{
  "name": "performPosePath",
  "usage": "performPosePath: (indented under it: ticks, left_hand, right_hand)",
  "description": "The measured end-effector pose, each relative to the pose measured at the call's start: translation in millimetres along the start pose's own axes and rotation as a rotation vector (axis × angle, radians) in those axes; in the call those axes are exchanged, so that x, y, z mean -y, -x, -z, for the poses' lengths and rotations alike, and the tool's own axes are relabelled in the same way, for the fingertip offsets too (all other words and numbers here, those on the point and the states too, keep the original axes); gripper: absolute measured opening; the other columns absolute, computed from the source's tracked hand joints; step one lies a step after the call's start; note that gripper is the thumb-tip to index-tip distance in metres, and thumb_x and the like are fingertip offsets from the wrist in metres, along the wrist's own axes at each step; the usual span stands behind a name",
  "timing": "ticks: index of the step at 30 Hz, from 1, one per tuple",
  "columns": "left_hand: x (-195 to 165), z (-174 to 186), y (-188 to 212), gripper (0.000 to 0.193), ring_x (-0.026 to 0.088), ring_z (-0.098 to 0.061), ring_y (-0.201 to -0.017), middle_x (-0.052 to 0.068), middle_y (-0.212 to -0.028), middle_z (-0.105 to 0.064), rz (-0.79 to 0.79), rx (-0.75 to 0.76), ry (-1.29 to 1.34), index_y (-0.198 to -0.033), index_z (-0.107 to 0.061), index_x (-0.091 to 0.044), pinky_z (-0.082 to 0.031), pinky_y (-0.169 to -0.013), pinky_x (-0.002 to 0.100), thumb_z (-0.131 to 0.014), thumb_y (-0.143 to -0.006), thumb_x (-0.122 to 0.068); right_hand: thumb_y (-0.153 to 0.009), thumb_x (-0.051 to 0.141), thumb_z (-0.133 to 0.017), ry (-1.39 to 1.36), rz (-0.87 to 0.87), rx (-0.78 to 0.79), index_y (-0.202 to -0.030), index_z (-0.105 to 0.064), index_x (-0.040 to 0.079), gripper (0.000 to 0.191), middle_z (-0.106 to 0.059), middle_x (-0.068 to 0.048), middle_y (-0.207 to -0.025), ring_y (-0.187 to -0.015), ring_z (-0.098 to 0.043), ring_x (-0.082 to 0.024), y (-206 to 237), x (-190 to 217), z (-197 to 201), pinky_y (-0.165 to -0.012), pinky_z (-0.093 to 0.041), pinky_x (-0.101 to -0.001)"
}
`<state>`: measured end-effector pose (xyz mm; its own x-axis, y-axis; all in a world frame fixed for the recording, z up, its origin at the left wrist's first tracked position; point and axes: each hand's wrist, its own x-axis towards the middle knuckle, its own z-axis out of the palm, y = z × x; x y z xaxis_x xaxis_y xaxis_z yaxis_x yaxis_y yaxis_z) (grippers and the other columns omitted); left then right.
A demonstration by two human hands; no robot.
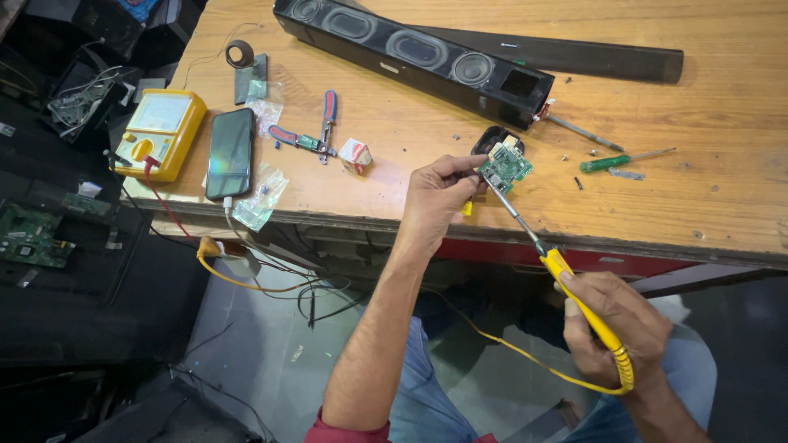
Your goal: The person solders components on a small green circuit board with a soldering iron, holding the board over the workbench. They then set the board down, handle the multimeter and its probes, and prepare the test leads to check the board.
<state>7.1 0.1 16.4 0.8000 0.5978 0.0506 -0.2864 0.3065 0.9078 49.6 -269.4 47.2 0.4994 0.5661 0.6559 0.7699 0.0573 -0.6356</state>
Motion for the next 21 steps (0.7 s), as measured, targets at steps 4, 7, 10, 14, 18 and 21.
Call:
performPosePath:
  ticks: [4, 7, 10, 14, 18, 21]
  left_hand:
    - [-0.1, 0.4, 0.0, 0.03, 0.012, -0.071, -0.088, 0.011, -0.1, -0.073, -0.001, 0.009, 0.006, -0.122, -0.071, 0.007, -0.059, -0.084, 0.023, -0.063, -0.093, 0.011]
    - [0.6, 0.5, -0.7, 0.03, 0.012, -0.071, -0.088, 0.011, -0.1, -0.073, 0.001, 0.009, 0.001, -0.122, -0.071, 0.007, -0.059, -0.084, 0.024, -0.063, -0.093, 0.011]
    - [1.6, 1.1, -1.3, 0.03, 0.012, -0.071, -0.089, 0.01, -0.1, -0.073, -0.003, 0.009, -0.015, -0.122, -0.071, 0.008, -0.059, -0.085, 0.024, -0.063, -0.093, 0.011]
    - [2.8, 1.3, -1.2, 0.031, 0.011, -0.07, -0.088, 0.01, -0.1, -0.073, -0.009, 0.012, -0.014, -0.123, -0.071, 0.008, -0.058, -0.085, 0.024, -0.063, -0.093, 0.011]
    - [2.3, 1.2, -1.1, 0.031, 0.011, -0.07, -0.088, 0.01, -0.101, -0.074, -0.003, 0.017, 0.002, -0.122, -0.071, 0.008, -0.058, -0.084, 0.023, -0.062, -0.093, 0.011]
    - [1.2, 0.7, -0.7, 0.03, 0.01, -0.069, -0.089, 0.01, -0.101, -0.073, 0.0, 0.013, -0.009, -0.123, -0.071, 0.008, -0.058, -0.085, 0.023, -0.063, -0.094, 0.011]
  right_hand:
    - [-0.088, -0.004, -0.062, -0.109, -0.059, 0.012, -0.119, -0.07, 0.001, 0.032, -0.074, -0.017, -0.104, -0.093, -0.076, -0.022, 1.7, -3.7, 0.5, -0.079, -0.062, -0.0286]
    - [-0.09, -0.002, -0.061, -0.118, -0.087, 0.017, -0.12, -0.07, 0.001, 0.031, -0.074, -0.018, -0.103, -0.091, -0.075, -0.021, 2.5, -5.0, 1.7, -0.078, -0.063, -0.0287]
    - [-0.091, -0.001, -0.059, -0.14, -0.152, 0.019, -0.121, -0.07, 0.001, 0.032, -0.075, -0.018, -0.103, -0.087, -0.075, -0.019, 2.1, -4.6, 3.0, -0.077, -0.063, -0.0284]
    - [-0.091, -0.003, -0.057, -0.133, -0.145, 0.001, -0.126, -0.069, 0.001, 0.036, -0.075, -0.018, -0.106, -0.089, -0.076, -0.02, 0.0, -2.7, 3.6, -0.078, -0.061, -0.0286]
    - [-0.089, -0.007, -0.061, -0.065, -0.063, 0.024, -0.121, -0.069, 0.001, 0.033, -0.074, -0.018, -0.103, -0.091, -0.075, -0.022, -1.0, -1.4, 1.8, -0.081, -0.062, -0.0312]
    - [-0.084, -0.008, -0.062, -0.029, -0.008, 0.041, -0.118, -0.068, 0.0, 0.036, -0.072, -0.017, -0.1, -0.092, -0.074, -0.024, 0.9, -1.6, 1.2, -0.084, -0.061, -0.034]
